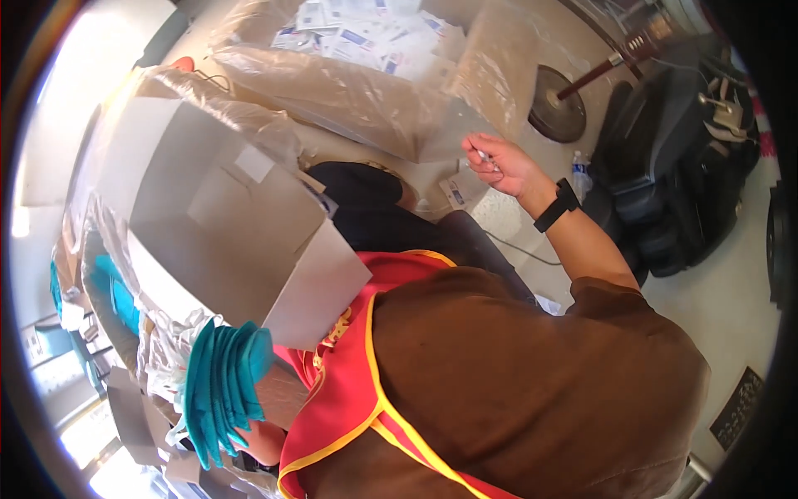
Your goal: The person is sorting and packing teal-colored medical masks and white elastic bands into cardboard boxes.
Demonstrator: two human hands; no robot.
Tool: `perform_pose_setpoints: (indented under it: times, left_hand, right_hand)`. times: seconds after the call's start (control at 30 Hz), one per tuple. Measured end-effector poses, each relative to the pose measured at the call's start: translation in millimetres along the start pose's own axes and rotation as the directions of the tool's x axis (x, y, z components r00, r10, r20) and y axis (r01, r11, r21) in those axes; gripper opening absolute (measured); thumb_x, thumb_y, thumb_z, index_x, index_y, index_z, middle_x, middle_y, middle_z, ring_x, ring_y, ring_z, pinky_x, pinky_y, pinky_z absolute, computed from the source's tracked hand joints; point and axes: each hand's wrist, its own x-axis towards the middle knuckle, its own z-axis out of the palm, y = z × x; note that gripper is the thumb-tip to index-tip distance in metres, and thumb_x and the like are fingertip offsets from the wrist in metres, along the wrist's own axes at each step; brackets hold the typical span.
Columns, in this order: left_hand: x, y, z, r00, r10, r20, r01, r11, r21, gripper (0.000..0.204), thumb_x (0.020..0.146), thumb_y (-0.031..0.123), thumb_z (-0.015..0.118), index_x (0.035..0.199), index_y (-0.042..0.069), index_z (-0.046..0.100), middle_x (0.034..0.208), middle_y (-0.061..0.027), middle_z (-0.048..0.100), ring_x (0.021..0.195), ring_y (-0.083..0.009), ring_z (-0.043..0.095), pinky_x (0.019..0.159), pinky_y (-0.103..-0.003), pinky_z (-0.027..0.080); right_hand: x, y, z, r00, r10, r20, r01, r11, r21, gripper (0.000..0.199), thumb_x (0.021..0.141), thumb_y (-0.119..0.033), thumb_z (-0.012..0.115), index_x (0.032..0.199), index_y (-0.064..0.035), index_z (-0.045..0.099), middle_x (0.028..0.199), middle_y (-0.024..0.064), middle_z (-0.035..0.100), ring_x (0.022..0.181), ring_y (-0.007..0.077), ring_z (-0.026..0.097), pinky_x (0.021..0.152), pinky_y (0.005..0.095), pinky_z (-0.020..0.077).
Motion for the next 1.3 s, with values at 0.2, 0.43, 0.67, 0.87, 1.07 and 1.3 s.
perform_pose_setpoints:
  times: [0.2,0.43,0.67,0.87,1.07,1.3]
  left_hand:
    - [-13.5,-33.8,29.6,0.995,0.103,-0.004,-0.102,0.993,0.054,0.031,0.078,-0.003,0.057,0.109,-0.003,0.060,0.115,-0.0242,0.059,0.104,-0.0420,0.056,0.090,-0.050,0.045]
    - [126.8,62.3,-49.5,0.991,-0.137,0.003,0.057,0.391,-0.919,0.030,0.081,0.003,0.064,0.110,-0.004,0.061,0.114,-0.0193,0.063,0.104,-0.0311,0.061,0.090,-0.044,0.049]
    - [149.3,54.7,-103.4,0.970,-0.243,0.006,-0.091,-0.388,-0.917,0.033,0.094,0.010,0.058,0.126,0.001,0.055,0.122,-0.0129,0.061,0.112,-0.0235,0.058,0.098,-0.039,0.046]
    - [176.5,62.3,-123.9,0.958,-0.083,0.275,0.038,-0.912,-0.408,0.049,0.096,0.017,0.057,0.139,0.000,0.042,0.121,-0.0133,0.059,0.104,-0.0164,0.061,0.093,-0.031,0.050]
    - [166.9,56.3,-116.0,0.977,-0.151,0.149,0.000,-0.703,-0.712,0.043,0.094,0.013,0.058,0.134,0.001,0.050,0.142,-0.0154,0.046,0.122,-0.0209,0.052,0.101,-0.034,0.045]
    - [174.0,43.6,-138.9,0.978,-0.160,0.132,-0.153,-0.986,-0.061,0.080,0.095,0.044,0.054,0.153,0.013,0.009,0.136,-0.0172,0.049,0.119,-0.0236,0.053,0.095,-0.042,0.048]
  right_hand:
    - [-20.9,71.5,-160.7,0.855,0.029,-0.518,-0.135,0.976,-0.169,0.017,0.094,-0.025,0.055,0.091,-0.0082,0.059,0.068,-0.0004,0.052,0.053,0.0063,0.046,0.043,0.0200,0.0344]
    - [-37.3,132.8,-255.7,0.926,-0.085,-0.367,-0.266,0.543,-0.797,0.036,0.090,-0.025,0.060,0.116,-0.0003,0.062,0.122,0.0126,0.061,0.118,0.0241,0.052,0.102,0.0351,0.0376]
    - [-22.2,64.9,-139.9,0.865,-0.013,-0.502,-0.432,0.490,-0.757,0.024,0.086,-0.030,0.063,0.080,-0.0072,0.062,0.062,-0.0007,0.053,0.046,0.0081,0.045,0.040,0.0246,0.0323]
    - [-30.8,-38.7,120.1,0.874,-0.314,0.371,0.486,0.539,-0.687,0.039,0.084,-0.019,0.070,0.117,-0.0010,0.060,0.095,0.0003,0.059,0.085,0.0072,0.054,0.078,0.0223,0.0436]
    - [-48.2,-30.8,330.7,0.183,-0.165,0.969,0.961,-0.180,-0.212,0.068,0.076,-0.024,0.076,0.137,-0.0108,0.049,0.139,0.0137,0.046,0.130,0.0314,0.043,0.108,0.0417,0.0329]
    - [-39.6,3.7,374.8,-0.224,-0.075,0.972,0.912,-0.367,0.182,0.050,0.072,-0.009,0.071,0.121,-0.0089,0.060,0.132,0.0135,0.052,0.122,0.0371,0.049,0.100,0.0442,0.0394]
